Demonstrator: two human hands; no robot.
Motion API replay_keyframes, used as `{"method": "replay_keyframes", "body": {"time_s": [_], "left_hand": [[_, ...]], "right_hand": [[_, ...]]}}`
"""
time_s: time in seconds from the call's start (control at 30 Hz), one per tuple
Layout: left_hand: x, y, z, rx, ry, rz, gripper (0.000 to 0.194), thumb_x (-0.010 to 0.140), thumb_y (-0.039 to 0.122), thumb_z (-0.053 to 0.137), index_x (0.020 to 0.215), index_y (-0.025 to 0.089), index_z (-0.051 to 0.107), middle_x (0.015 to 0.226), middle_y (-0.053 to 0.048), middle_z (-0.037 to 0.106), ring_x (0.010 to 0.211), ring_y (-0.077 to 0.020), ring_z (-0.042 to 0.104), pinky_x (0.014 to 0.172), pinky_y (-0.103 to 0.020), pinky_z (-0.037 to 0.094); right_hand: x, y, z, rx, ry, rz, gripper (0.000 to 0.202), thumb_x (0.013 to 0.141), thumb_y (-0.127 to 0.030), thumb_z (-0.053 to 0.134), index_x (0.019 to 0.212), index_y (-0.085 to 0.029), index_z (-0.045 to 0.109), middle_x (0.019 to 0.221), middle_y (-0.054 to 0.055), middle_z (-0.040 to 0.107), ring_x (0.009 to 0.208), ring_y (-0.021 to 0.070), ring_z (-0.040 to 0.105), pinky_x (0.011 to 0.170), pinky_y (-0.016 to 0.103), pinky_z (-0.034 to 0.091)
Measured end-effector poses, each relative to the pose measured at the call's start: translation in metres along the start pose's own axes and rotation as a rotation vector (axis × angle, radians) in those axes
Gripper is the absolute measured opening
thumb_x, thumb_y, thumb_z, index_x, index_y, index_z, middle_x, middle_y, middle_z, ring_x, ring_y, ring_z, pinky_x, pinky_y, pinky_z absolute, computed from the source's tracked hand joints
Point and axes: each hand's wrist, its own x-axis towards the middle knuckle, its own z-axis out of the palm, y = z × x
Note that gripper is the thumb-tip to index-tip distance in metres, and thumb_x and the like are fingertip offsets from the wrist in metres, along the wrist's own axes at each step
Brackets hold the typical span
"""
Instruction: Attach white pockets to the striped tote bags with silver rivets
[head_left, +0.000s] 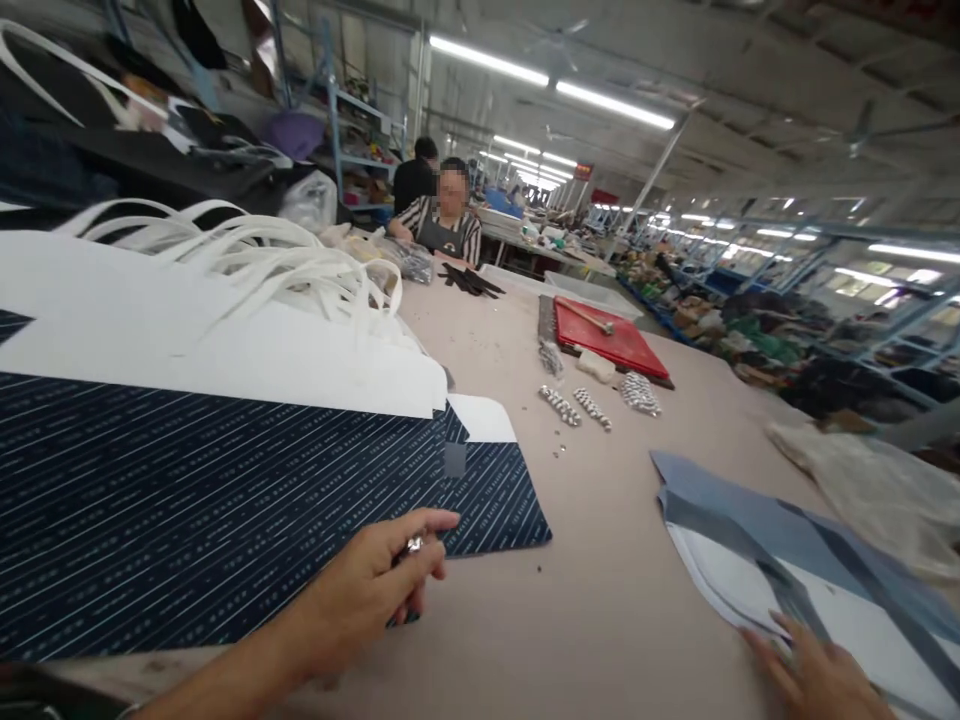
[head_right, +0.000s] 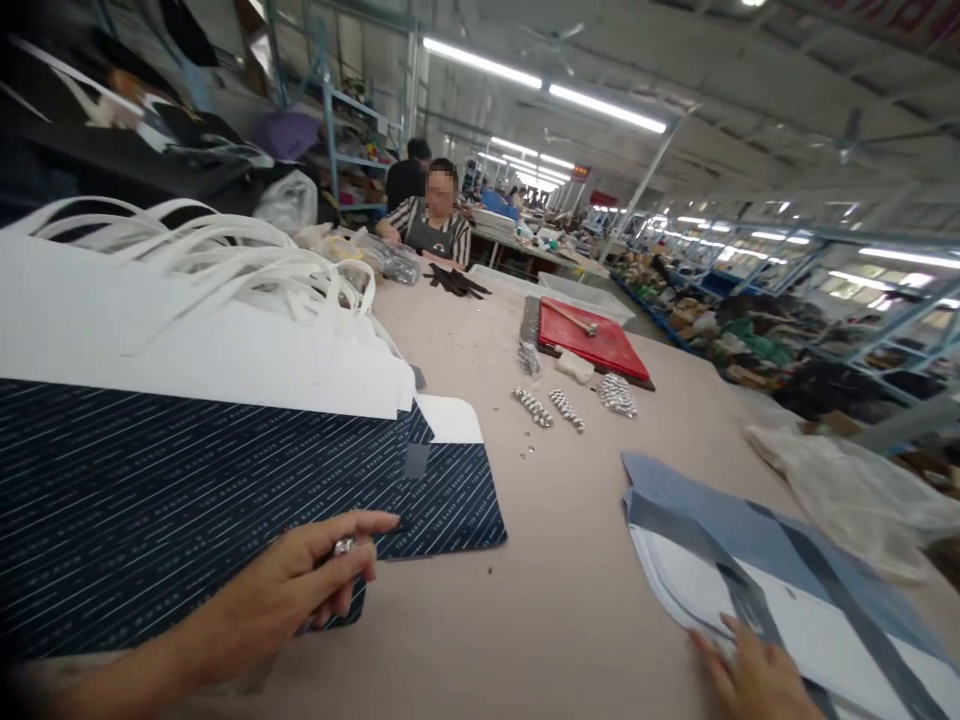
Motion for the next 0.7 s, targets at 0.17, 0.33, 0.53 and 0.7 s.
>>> {"method": "replay_keyframes", "body": {"time_s": [0.17, 0.33, 0.53, 0.7], "left_hand": [[-0.007, -0.005, -0.009, -0.18, -0.066, 0.051, 0.055, 0.087, 0.042, 0.055, 0.136, 0.02, 0.043, 0.085, 0.0, 0.064, 0.053, -0.0076, 0.052, 0.048, -0.021, 0.043], [-0.009, -0.004, -0.026, -0.642, -0.076, -0.008, 0.042, 0.088, 0.034, 0.057, 0.126, 0.018, 0.049, 0.083, -0.002, 0.066, 0.046, -0.0043, 0.049, 0.042, -0.017, 0.035], [0.0, -0.005, -0.043, -1.088, 0.129, -0.002, 0.033, 0.089, 0.017, 0.051, 0.122, 0.016, 0.052, 0.088, -0.006, 0.069, 0.068, -0.0098, 0.065, 0.063, -0.021, 0.052], [0.005, -0.007, -0.046, -1.243, 0.195, 0.037, 0.03, 0.094, 0.018, 0.043, 0.122, 0.017, 0.051, 0.099, -0.006, 0.069, 0.087, -0.0117, 0.068, 0.084, -0.024, 0.054]], "right_hand": [[0.066, -0.106, -0.023, -0.143, -0.097, -0.077, 0.05, 0.086, -0.02, 0.028, 0.113, -0.025, 0.069, 0.121, 0.017, 0.062, 0.089, 0.0335, 0.06, 0.078, 0.051, 0.05], [0.118, -0.156, -0.03, 0.063, 0.004, 0.067, 0.042, 0.09, -0.036, 0.035, 0.109, -0.016, 0.066, 0.111, 0.021, 0.066, 0.094, 0.0351, 0.06, 0.079, 0.051, 0.051], [0.141, -0.272, -0.092, 0.873, -0.077, 0.165, 0.036, 0.086, -0.045, 0.053, 0.105, -0.018, 0.065, 0.094, 0.011, 0.072, 0.082, 0.026, 0.068, 0.078, 0.041, 0.056], [0.128, -0.398, -0.15, 1.404, -0.081, -0.028, 0.029, 0.074, -0.026, 0.071, 0.101, -0.02, 0.063, 0.085, 0.003, 0.071, 0.07, 0.0167, 0.067, 0.066, 0.027, 0.057]]}}
